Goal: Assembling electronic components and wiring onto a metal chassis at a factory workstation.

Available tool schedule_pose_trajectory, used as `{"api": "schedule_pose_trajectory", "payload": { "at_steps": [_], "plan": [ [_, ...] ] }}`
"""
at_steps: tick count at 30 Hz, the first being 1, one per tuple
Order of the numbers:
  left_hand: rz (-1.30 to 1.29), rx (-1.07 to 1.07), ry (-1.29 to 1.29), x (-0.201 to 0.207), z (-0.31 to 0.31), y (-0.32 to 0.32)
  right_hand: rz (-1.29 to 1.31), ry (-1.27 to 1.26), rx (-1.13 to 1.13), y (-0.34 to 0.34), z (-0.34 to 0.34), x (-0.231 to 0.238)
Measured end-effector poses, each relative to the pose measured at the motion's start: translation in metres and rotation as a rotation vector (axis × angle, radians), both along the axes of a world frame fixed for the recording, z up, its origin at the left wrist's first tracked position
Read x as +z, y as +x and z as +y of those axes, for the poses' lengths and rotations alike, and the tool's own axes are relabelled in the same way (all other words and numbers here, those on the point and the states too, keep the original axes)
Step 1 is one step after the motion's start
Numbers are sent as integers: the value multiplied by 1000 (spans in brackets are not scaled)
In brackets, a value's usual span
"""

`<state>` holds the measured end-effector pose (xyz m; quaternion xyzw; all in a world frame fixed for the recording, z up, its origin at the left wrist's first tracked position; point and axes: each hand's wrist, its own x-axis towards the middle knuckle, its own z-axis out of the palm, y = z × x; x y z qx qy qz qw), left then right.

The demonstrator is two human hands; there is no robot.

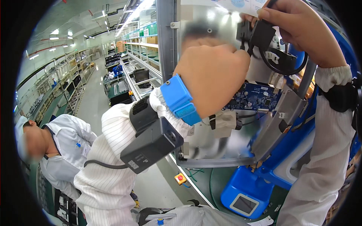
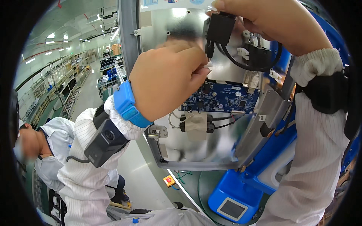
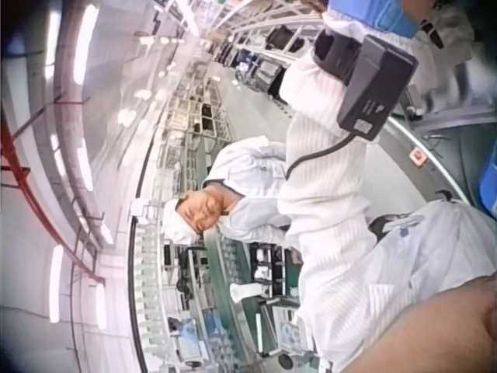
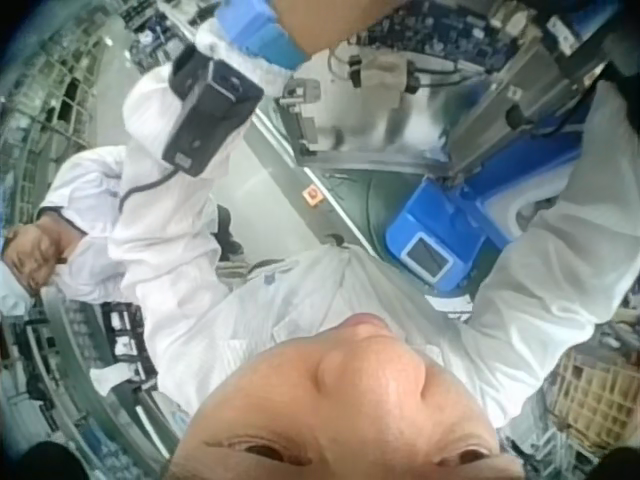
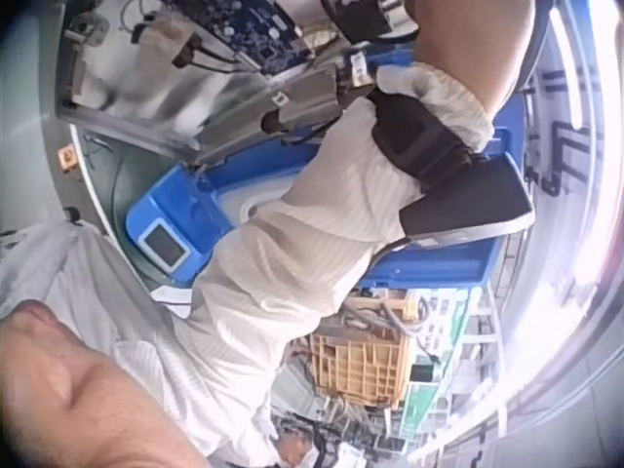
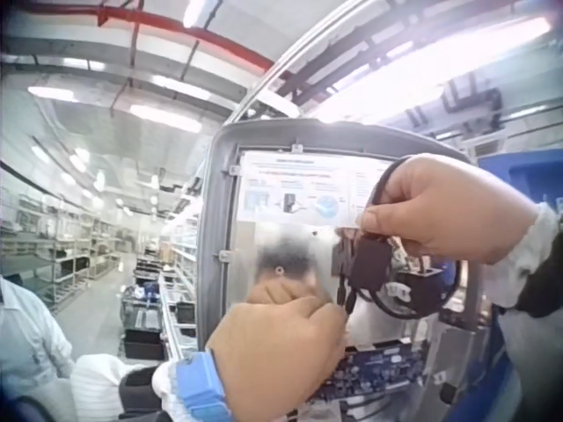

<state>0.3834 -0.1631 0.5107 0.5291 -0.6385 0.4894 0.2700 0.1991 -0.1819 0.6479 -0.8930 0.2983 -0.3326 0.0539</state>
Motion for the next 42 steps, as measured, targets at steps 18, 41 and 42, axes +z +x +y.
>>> {"api": "schedule_pose_trajectory", "payload": {
  "at_steps": [18, 41, 42],
  "plan": [
    [313, -39, -132, -19, -7, -20, 69, -101, -48, 6, -26, -22],
    [621, -64, -20, -23, -16, -27, 211, -250, 86, 9, -42, -22],
    [650, -47, -39, -23, -17, -28, 132, -111, -34, 26, -46, -24]
  ]
}}
